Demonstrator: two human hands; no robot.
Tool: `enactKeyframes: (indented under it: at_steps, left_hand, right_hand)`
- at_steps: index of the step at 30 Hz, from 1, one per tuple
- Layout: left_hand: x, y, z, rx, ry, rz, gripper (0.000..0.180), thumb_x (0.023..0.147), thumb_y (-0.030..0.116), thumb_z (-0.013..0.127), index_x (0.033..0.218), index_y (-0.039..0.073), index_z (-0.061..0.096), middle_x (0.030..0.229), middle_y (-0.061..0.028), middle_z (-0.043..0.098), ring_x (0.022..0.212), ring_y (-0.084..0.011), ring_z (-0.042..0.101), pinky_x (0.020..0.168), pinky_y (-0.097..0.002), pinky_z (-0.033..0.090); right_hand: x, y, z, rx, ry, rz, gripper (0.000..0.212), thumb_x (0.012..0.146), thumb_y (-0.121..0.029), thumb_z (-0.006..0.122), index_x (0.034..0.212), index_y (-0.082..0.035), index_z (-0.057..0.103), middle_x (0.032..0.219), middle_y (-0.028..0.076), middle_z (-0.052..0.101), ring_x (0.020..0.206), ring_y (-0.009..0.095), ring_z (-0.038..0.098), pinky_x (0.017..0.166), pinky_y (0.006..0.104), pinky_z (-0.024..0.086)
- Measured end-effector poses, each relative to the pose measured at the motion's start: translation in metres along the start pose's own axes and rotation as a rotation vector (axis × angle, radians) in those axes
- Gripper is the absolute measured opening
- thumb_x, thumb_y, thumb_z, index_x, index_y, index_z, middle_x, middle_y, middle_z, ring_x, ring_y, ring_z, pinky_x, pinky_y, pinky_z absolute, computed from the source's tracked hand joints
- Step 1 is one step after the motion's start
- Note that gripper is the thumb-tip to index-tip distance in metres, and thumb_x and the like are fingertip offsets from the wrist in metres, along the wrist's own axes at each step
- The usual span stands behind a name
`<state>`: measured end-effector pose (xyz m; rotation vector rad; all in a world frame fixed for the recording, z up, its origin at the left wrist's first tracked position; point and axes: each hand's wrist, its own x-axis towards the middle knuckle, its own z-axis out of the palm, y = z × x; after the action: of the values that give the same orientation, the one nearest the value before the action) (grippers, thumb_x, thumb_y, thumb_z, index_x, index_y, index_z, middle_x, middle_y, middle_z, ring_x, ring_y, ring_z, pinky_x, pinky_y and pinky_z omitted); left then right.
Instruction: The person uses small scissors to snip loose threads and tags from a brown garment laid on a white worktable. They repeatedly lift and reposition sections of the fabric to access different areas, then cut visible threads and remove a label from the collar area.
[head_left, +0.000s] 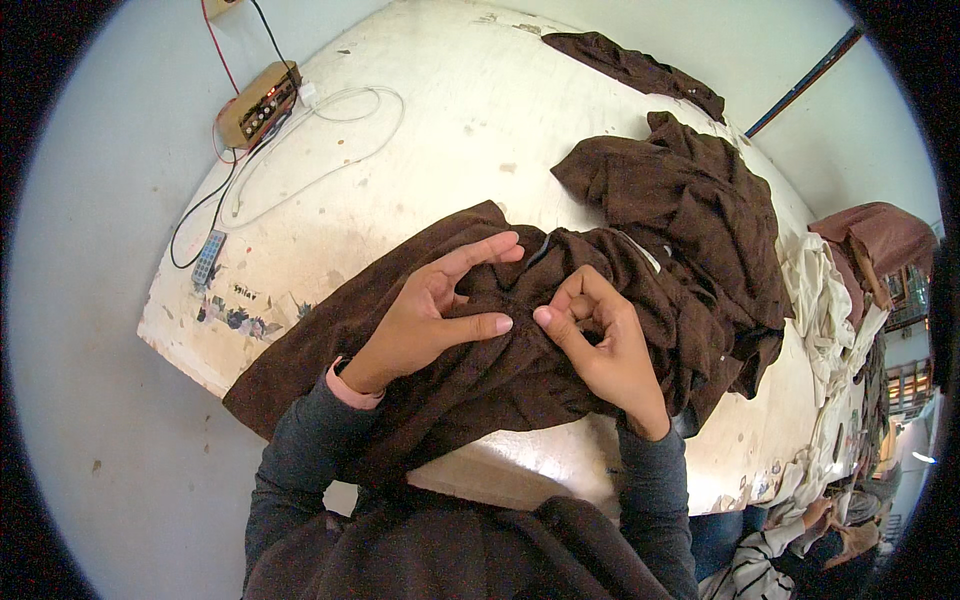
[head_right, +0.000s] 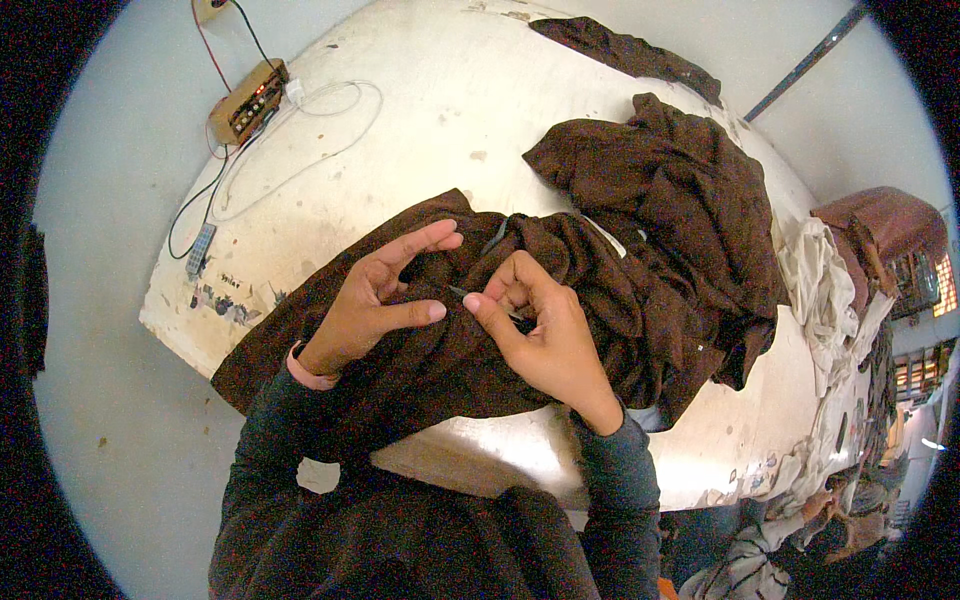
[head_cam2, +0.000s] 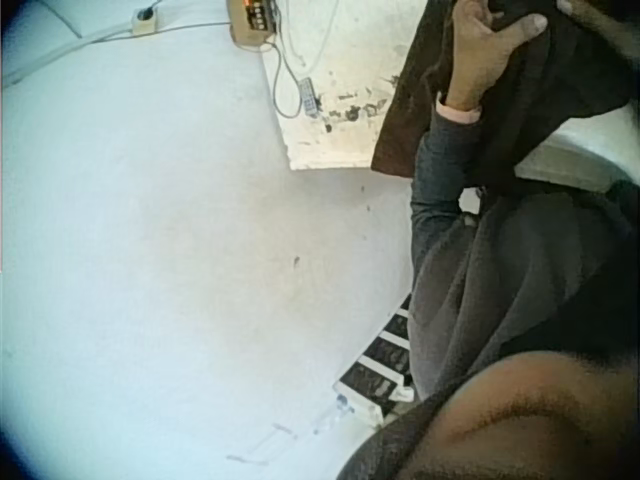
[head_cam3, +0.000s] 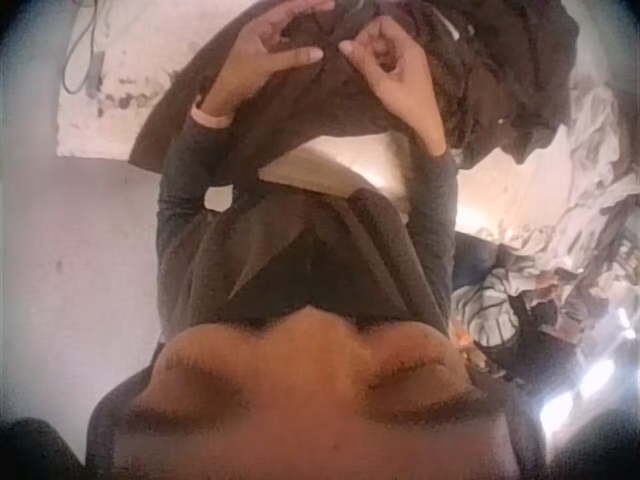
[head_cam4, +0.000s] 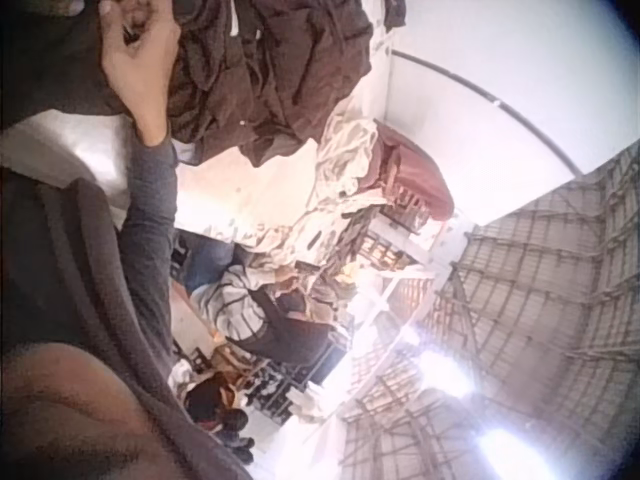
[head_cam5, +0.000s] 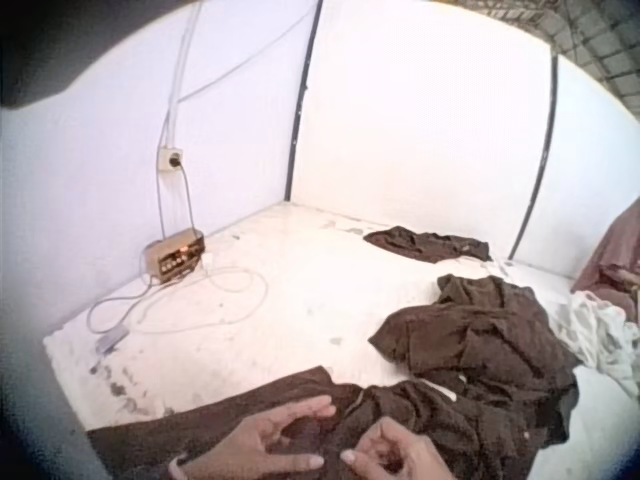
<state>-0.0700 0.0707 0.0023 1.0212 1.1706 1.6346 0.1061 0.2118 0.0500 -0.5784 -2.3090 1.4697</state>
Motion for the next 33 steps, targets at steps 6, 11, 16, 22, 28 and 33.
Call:
enactKeyframes:
  at_steps: [6, 11, 16, 22, 28, 33]
  left_hand:
    - [0.001, -0.006, -0.002, -0.021, -0.002, 0.035, 0.072, 0.09, 0.004, 0.076, 0.155, 0.003, 0.044, 0.15, -0.012, 0.054, 0.138, -0.0174, 0.049, 0.108, -0.0306, 0.045]
    - [0.003, -0.009, -0.003, -0.014, -0.052, 0.083, 0.069, 0.092, 0.003, 0.073, 0.155, 0.003, 0.044, 0.149, -0.0116, 0.055, 0.136, -0.0172, 0.05, 0.109, -0.0305, 0.045]
    - [-0.004, 0.001, 0.001, -0.024, -0.087, 0.041, 0.056, 0.091, 0.003, 0.071, 0.145, 0.005, 0.056, 0.146, -0.0113, 0.056, 0.134, -0.0193, 0.053, 0.111, -0.036, 0.043]
    - [0.001, -0.003, -0.004, 0.407, -0.276, 0.26, 0.033, 0.094, 0.001, 0.063, 0.126, 0.005, 0.07, 0.13, -0.0121, 0.066, 0.126, -0.0228, 0.059, 0.108, -0.0377, 0.045]
    - [-0.001, -0.006, -0.003, 0.404, 0.004, 0.254, 0.041, 0.09, -0.006, 0.06, 0.129, 0.003, 0.069, 0.127, -0.011, 0.067, 0.128, -0.0232, 0.057, 0.112, -0.0362, 0.041]
    - [0.001, 0.002, 0.0, 0.425, -0.011, 0.289, 0.048, 0.087, -0.01, 0.057, 0.132, 0.003, 0.068, 0.124, -0.01, 0.066, 0.12, -0.0204, 0.061, 0.108, -0.0327, 0.044]
  right_hand:
    - [0.002, -0.001, 0.014, -0.091, 0.236, -0.306, 0.017, 0.087, -0.015, 0.078, 0.094, -0.006, 0.065, 0.073, 0.002, 0.06, 0.061, 0.013, 0.054, 0.061, 0.0271, 0.042]
    - [0.0, 0.006, 0.004, -0.555, 0.097, -0.443, 0.028, 0.073, -0.008, 0.075, 0.1, -0.011, 0.072, 0.083, 0.007, 0.069, 0.066, 0.024, 0.065, 0.063, 0.0321, 0.048]
    - [0.007, 0.017, 0.005, -0.018, 0.11, -0.207, 0.023, 0.075, 0.003, 0.068, 0.098, 0.0, 0.067, 0.082, 0.015, 0.066, 0.072, 0.028, 0.066, 0.066, 0.0304, 0.048]
    - [0.005, 0.023, 0.007, -0.367, 0.228, -0.424, 0.018, 0.087, -0.012, 0.076, 0.099, -0.004, 0.066, 0.081, 0.011, 0.064, 0.069, 0.024, 0.065, 0.065, 0.0339, 0.051]
    - [-0.004, -0.009, 0.004, -0.449, 0.219, -0.205, 0.031, 0.089, -0.026, 0.076, 0.107, -0.006, 0.061, 0.082, 0.013, 0.068, 0.071, 0.032, 0.07, 0.062, 0.0371, 0.053]
    - [-0.006, -0.003, 0.007, -0.462, 0.143, -0.172, 0.032, 0.091, -0.029, 0.076, 0.105, -0.007, 0.057, 0.082, 0.014, 0.071, 0.072, 0.032, 0.073, 0.062, 0.0381, 0.055]
